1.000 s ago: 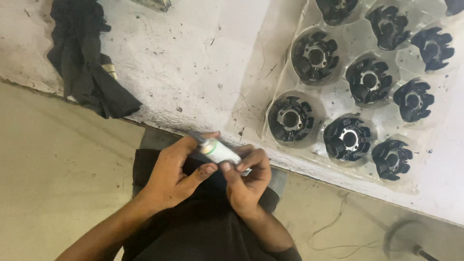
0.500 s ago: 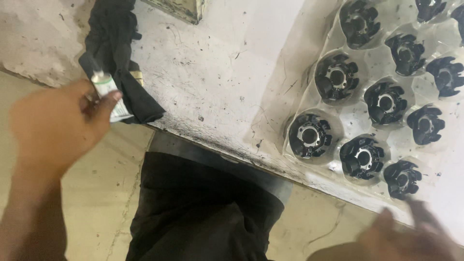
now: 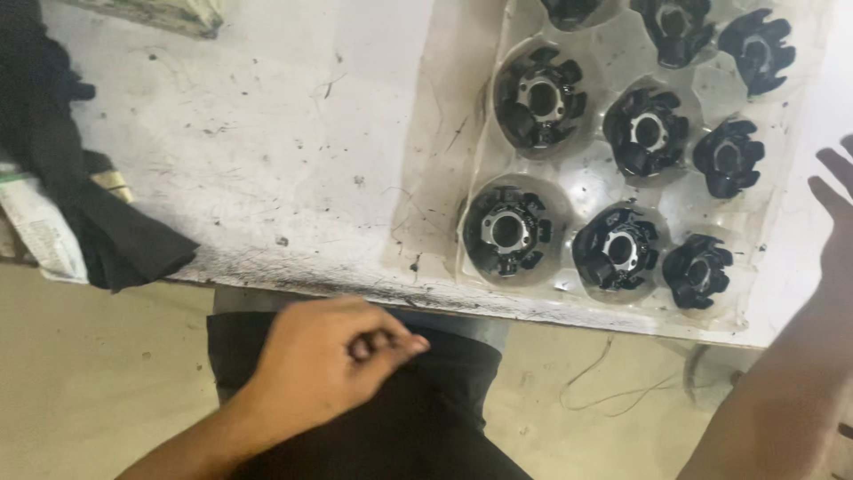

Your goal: The person picks up black metal clutch/rotor assemblies from a blister tray on a workbench and squeezes adhesive from a tube onto the metal hub of each part, rotating the part to reach the surface, then places it back in the tray. At the end they wipe the adhesive tube with a dark cloth.

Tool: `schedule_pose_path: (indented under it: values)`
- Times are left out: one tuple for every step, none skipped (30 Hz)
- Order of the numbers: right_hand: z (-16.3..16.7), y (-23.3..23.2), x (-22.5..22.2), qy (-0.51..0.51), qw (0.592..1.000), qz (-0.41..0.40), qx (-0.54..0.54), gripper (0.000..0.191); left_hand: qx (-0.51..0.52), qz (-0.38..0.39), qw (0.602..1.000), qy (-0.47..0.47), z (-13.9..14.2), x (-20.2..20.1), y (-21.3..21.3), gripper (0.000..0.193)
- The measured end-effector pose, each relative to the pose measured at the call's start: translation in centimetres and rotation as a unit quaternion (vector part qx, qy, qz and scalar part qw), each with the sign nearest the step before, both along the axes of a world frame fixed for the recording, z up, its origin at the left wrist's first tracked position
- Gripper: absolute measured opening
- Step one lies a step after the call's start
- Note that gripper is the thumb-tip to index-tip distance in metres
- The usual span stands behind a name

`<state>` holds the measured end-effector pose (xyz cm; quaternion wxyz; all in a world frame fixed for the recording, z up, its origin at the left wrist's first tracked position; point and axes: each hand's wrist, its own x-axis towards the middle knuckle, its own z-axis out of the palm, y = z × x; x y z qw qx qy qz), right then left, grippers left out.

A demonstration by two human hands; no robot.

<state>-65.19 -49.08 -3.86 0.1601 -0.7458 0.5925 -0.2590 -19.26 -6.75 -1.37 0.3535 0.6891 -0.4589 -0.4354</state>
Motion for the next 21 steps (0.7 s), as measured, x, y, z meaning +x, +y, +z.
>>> schedule_pose_path:
  values:
    - [-0.1, -1.8, 0.3, 0.011, 1.0, 0.006, 0.003, 0.036, 0.008, -0.047, 0.997, 0.054, -0.5, -1.8, -1.0, 0.028]
    - [0.0, -3.8, 0.8, 0.02, 1.0, 0.011, 0.005, 0.038, 0.017, -0.094, 0.99, 0.107, -0.9, -3.6, -2.0, 0.034]
    - [0.3, -6.0, 1.5, 0.037, 0.999, 0.017, 0.009, 0.036, 0.047, -0.138, 0.976, 0.164, -1.4, -5.2, -2.9, 0.042]
    - [0.4, -7.8, 2.2, 0.043, 0.999, 0.023, 0.011, 0.035, 0.078, -0.182, 0.955, 0.219, -1.9, -6.7, -3.7, 0.053]
    - [0.6, -9.3, 2.8, 0.049, 0.998, 0.026, 0.013, 0.034, 0.061, -0.183, 0.943, 0.272, -2.5, -8.1, -4.6, 0.059]
    - [0.9, -10.6, 3.3, 0.056, 0.998, 0.028, 0.015, 0.033, 0.046, -0.185, 0.927, 0.323, -3.1, -9.4, -5.5, 0.064]
    - [1.2, -11.8, 3.8, 0.058, 0.998, 0.025, 0.018, 0.032, 0.032, -0.188, 0.907, 0.375, -3.6, -10.7, -6.2, 0.071]
    - [1.4, -12.8, 4.3, 0.061, 0.998, 0.025, 0.019, 0.031, 0.035, -0.145, 0.886, 0.44, -4.0, -11.9, -6.7, 0.06]
    - [1.7, -13.7, 4.6, 0.062, 0.998, 0.024, 0.021, 0.03, 0.037, -0.102, 0.859, 0.501, -4.4, -13.0, -7.3, 0.05]
    - [1.9, -14.5, 5.0, 0.063, 0.998, 0.022, 0.022, 0.029, 0.039, -0.057, 0.826, 0.56, -4.8, -13.7, -7.8, 0.042]
    - [2.1, -14.9, 5.2, 0.062, 0.998, 0.021, 0.021, 0.028, 0.034, -0.035, 0.821, 0.569, -5.2, -14.1, -8.2, 0.041]
    - [2.4, -15.6, 5.6, 0.061, 0.998, 0.023, 0.021, 0.028, 0.03, -0.012, 0.815, 0.579, -5.6, -14.5, -8.7, 0.041]
    - [2.5, -15.5, 5.4, 0.061, 0.998, 0.026, 0.021, 0.027, 0.025, 0.013, 0.809, 0.588, -5.7, -14.9, -8.9, 0.043]
    - [2.4, -15.4, 5.3, 0.058, 0.998, 0.024, 0.02, 0.026, 0.019, 0.042, 0.81, 0.585, -5.7, -15.2, -9.0, 0.043]
    - [2.3, -15.1, 5.2, 0.054, 0.998, 0.021, 0.019, 0.026, 0.013, 0.068, 0.811, 0.58, -5.6, -15.4, -9.0, 0.044]
    - [2.1, -15.0, 5.3, 0.048, 0.999, 0.018, 0.015, 0.025, 0.006, 0.095, 0.813, 0.574, -5.5, -15.6, -9.0, 0.044]
    - [2.0, -15.0, 5.6, 0.043, 0.999, 0.016, 0.01, 0.025, 0.014, 0.096, 0.816, 0.57, -5.3, -15.8, -9.0, 0.045]
    - [1.8, -15.4, 6.1, 0.038, 0.999, 0.012, 0.006, 0.024, 0.021, 0.099, 0.819, 0.565, -5.2, -15.9, -8.9, 0.046]
    - [1.6, -15.7, 6.7, 0.031, 0.999, 0.008, 0.002, 0.024, 0.029, 0.103, 0.822, 0.56, -5.0, -16.1, -8.8, 0.047]
    - [1.1, -15.8, 7.3, 0.027, 1.0, 0.004, -0.001, 0.024, -0.008, 0.105, 0.829, 0.549, -4.9, -16.2, -8.7, 0.045]
    - [0.6, -16.0, 7.9, 0.022, 1.0, 0.001, -0.003, 0.023, -0.045, 0.107, 0.835, 0.538, -4.8, -16.3, -8.7, 0.043]
